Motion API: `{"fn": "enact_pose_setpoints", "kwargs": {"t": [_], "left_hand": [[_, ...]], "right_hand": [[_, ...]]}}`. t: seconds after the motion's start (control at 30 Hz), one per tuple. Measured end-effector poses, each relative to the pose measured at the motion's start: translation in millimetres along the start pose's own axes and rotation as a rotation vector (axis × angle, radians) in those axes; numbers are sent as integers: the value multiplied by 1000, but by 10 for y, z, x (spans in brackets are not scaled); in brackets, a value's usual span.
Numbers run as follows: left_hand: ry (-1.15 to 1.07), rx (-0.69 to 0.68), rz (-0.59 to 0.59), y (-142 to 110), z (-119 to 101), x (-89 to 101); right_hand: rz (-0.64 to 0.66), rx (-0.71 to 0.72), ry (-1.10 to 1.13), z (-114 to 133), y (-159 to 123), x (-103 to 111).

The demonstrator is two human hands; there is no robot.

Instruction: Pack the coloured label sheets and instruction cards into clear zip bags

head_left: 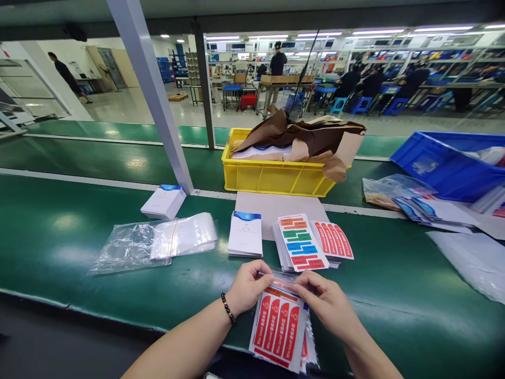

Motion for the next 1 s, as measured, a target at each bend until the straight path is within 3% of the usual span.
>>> {"fn": "enact_pose_setpoints", "kwargs": {"t": [0.13,0.33,0.5,0.7,1.0], "left_hand": [[25,-1,24,-14,-17,-23],[26,-15,-26,14,1,15],[-8,-17,-13,32,27,27],[-69,9,5,21,23,-1],[4,5,30,10,22,-42]], "right_hand": [[106,-30,-1,14,-22,-35],[76,30,-57,23,-52,37],[154,33,-33,9,-42,-11],[63,114,-130,38,-35,-51],[64,186,-206,138,4,-165]]}}
Point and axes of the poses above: each hand's wrist, its own y-axis towards the middle knuckle, its own x-axis out of the back of the hand, z = x × y, the point moved 5 cm from there along y, towards the middle knuckle, and after that the axes turned 5 degrees about y, right-handed, at the moved point
